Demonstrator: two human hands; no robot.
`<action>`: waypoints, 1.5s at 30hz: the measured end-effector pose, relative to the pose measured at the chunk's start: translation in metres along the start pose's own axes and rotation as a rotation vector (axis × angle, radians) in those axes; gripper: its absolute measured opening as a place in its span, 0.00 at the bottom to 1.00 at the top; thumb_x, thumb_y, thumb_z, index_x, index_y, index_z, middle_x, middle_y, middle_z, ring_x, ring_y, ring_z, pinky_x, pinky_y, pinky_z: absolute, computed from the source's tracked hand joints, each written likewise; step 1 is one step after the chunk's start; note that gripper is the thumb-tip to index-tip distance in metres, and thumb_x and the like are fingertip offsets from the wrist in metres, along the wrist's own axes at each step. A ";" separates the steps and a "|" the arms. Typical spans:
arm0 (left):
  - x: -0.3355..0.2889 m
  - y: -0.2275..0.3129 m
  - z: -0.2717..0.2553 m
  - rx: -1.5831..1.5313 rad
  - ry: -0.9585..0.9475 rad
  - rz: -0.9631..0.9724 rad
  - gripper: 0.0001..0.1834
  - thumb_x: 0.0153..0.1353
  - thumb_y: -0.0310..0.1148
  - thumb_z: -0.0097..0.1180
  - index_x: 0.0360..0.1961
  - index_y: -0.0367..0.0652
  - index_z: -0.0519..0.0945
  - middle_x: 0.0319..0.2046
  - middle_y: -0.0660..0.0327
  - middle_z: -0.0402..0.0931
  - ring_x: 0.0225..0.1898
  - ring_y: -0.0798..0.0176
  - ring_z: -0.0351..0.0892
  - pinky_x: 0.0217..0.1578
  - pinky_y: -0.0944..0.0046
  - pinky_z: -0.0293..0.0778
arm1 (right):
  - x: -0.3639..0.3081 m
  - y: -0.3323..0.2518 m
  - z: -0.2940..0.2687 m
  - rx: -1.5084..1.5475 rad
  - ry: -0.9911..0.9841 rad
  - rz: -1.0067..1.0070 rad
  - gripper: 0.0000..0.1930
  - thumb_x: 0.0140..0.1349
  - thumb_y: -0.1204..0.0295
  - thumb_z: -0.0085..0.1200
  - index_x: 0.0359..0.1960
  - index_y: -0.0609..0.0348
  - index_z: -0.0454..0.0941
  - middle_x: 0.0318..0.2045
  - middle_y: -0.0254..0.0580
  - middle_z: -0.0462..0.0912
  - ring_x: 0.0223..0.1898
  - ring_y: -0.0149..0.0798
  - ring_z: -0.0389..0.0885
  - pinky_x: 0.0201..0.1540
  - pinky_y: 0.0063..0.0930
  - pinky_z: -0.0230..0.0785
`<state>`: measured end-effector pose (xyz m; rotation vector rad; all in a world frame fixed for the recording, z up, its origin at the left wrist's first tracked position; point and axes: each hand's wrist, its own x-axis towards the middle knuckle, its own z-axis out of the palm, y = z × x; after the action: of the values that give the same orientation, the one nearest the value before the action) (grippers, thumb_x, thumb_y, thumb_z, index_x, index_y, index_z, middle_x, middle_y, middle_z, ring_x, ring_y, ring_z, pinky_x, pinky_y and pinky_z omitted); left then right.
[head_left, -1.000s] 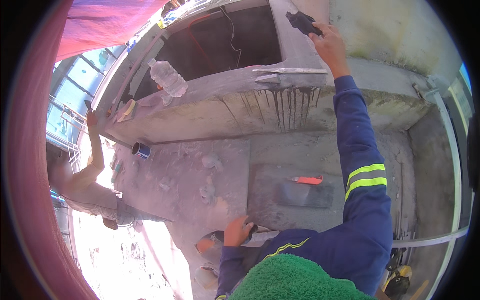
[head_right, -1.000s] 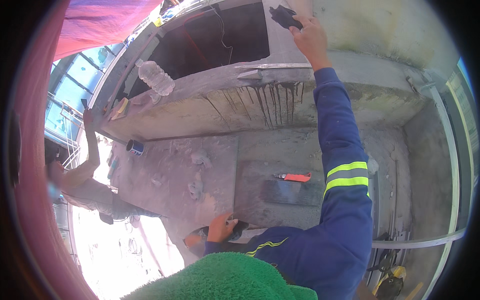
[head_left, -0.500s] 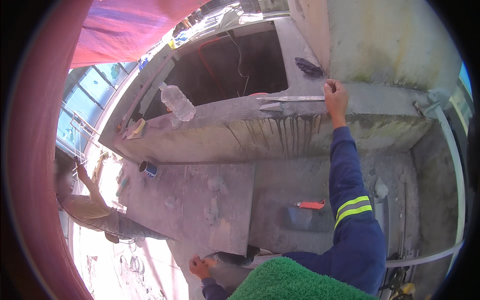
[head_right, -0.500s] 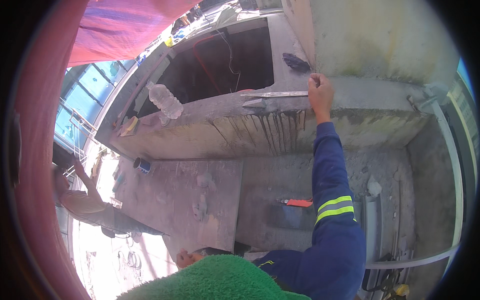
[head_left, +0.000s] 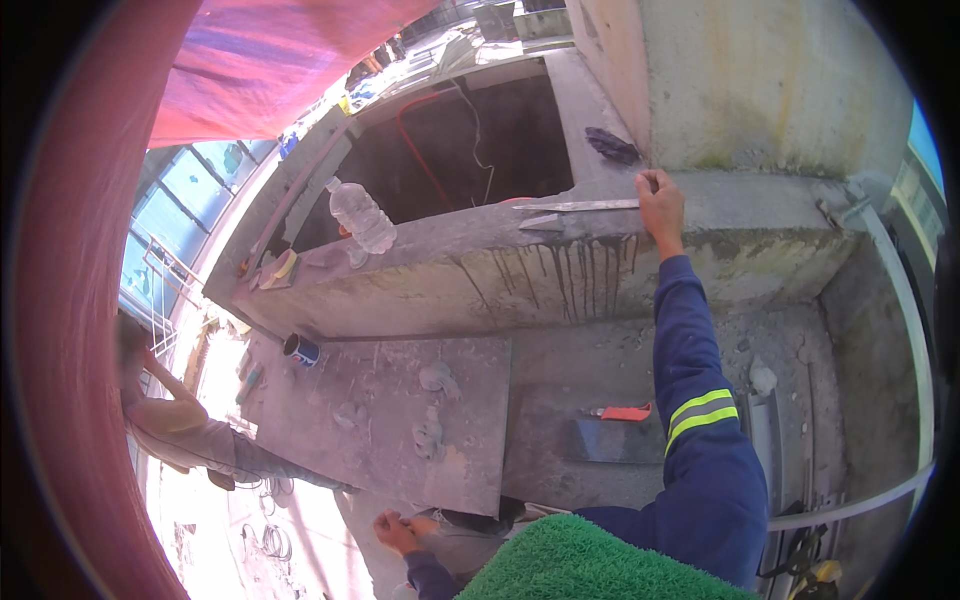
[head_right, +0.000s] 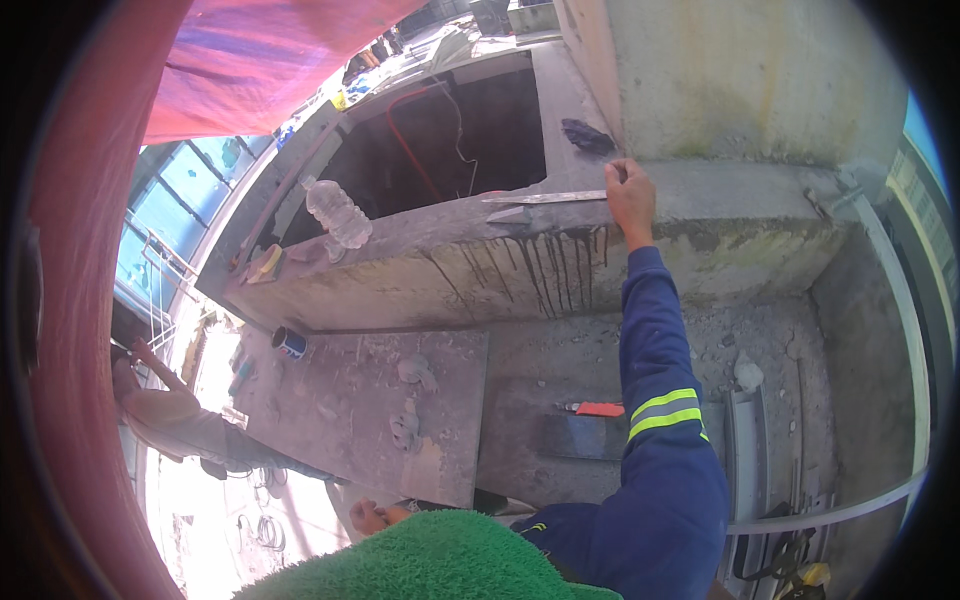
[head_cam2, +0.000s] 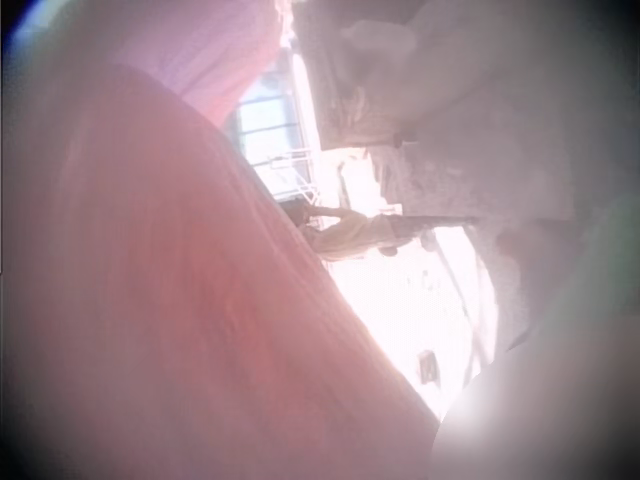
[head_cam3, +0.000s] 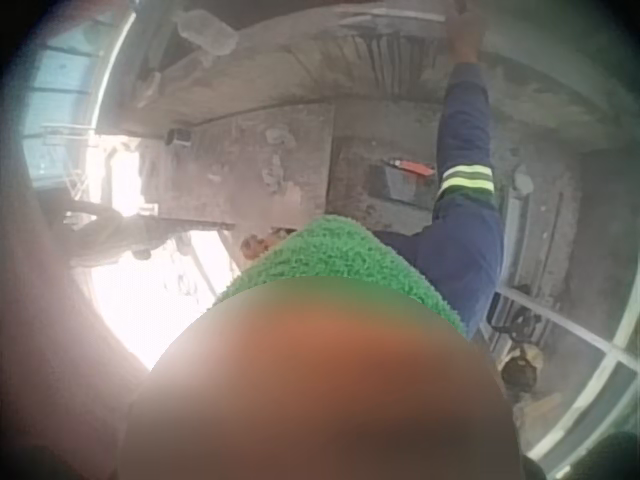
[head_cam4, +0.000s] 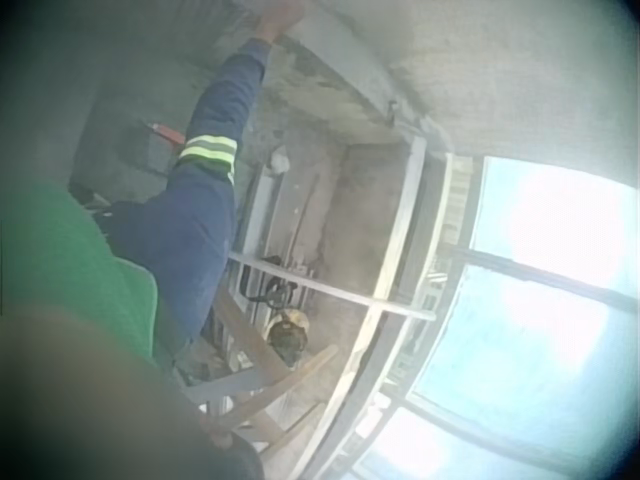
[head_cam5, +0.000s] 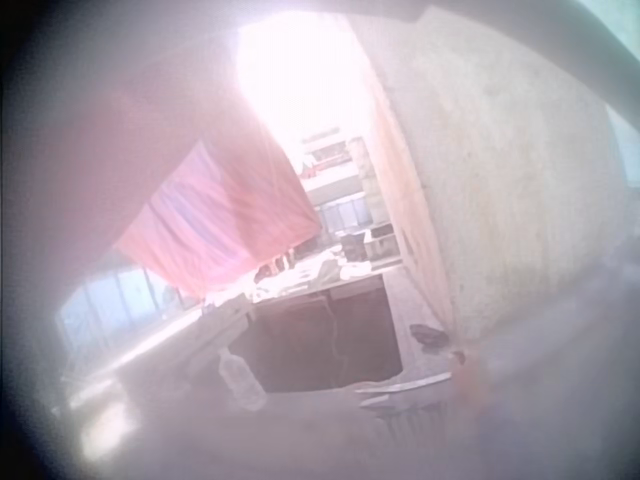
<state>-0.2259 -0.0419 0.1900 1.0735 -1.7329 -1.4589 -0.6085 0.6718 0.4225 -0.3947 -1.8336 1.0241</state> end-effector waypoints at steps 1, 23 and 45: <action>-0.001 0.000 0.001 0.022 -0.019 0.030 0.10 0.72 0.33 0.63 0.45 0.37 0.76 0.32 0.57 0.80 0.21 0.67 0.75 0.17 0.66 0.67 | 0.000 0.000 0.000 -0.012 -0.009 -0.003 0.14 0.70 0.61 0.66 0.45 0.59 0.89 0.37 0.48 0.92 0.38 0.46 0.90 0.45 0.39 0.79; -0.014 -0.001 0.002 0.466 0.081 0.150 0.16 0.68 0.42 0.68 0.45 0.39 0.88 0.37 0.57 0.89 0.39 0.62 0.88 0.43 0.59 0.82 | 0.023 0.038 0.009 -0.376 -0.193 -0.063 0.23 0.74 0.47 0.58 0.54 0.50 0.90 0.51 0.47 0.92 0.52 0.52 0.90 0.55 0.45 0.78; -0.035 0.028 0.008 0.474 0.068 0.095 0.18 0.68 0.47 0.67 0.45 0.43 0.89 0.38 0.56 0.91 0.41 0.54 0.90 0.47 0.54 0.82 | 0.030 0.045 0.007 -0.475 -0.181 -0.120 0.26 0.75 0.47 0.56 0.58 0.54 0.89 0.56 0.47 0.91 0.59 0.52 0.88 0.61 0.45 0.76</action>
<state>-0.2217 -0.0059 0.2177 1.2369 -2.1062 -0.9615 -0.6363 0.7150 0.4032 -0.4776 -2.2365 0.5483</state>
